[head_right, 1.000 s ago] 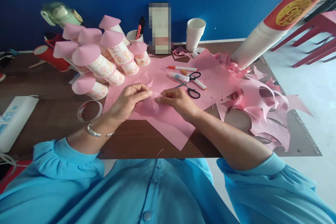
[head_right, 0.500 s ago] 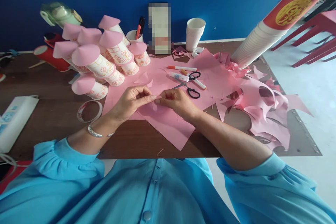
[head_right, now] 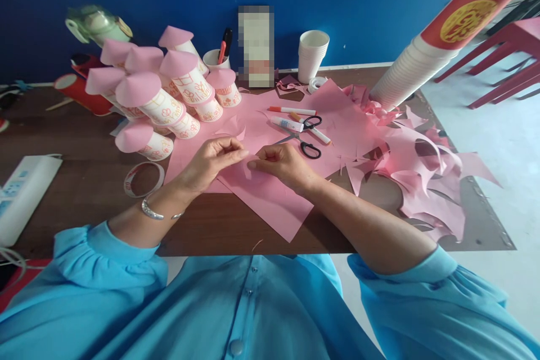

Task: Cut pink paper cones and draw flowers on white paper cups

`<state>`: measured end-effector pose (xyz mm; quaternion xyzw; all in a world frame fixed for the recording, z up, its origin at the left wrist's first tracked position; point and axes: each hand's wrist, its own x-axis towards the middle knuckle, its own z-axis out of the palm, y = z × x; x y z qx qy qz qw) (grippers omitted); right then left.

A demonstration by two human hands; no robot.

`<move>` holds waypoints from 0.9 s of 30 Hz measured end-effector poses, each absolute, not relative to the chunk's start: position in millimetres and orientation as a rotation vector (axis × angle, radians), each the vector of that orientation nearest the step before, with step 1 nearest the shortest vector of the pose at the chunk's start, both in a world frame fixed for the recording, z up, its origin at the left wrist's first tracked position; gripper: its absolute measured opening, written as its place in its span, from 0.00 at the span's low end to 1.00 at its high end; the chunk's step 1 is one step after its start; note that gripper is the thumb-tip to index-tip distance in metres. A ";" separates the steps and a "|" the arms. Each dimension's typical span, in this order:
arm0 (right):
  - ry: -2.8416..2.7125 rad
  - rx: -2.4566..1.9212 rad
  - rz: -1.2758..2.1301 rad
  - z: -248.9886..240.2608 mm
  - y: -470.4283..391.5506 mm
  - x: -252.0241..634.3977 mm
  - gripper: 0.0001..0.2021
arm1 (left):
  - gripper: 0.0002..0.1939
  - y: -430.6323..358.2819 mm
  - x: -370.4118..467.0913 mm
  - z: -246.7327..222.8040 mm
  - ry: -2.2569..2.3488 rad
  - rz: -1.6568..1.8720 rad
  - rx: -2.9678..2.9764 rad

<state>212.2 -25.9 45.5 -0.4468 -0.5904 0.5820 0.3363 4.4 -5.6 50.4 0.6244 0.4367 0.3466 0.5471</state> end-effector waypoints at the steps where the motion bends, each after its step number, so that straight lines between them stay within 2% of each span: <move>1: -1.548 -1.162 1.507 45.5 -25.8 212.6 0.27 | 0.18 -5.6 4.3 50.3 1.028 0.812 1.492; 8: -1.550 -1.193 1.345 47.5 -23.8 215.3 0.29 | 0.15 -5.6 3.4 50.1 1.009 0.839 1.427; 18: -1.529 -1.158 1.428 43.1 -24.0 215.4 0.26 | 0.20 -7.2 4.3 52.4 1.025 0.812 1.456; 27: -1.511 -1.123 1.411 47.4 -24.5 214.3 0.28 | 0.17 -6.9 3.6 51.9 0.992 0.827 1.421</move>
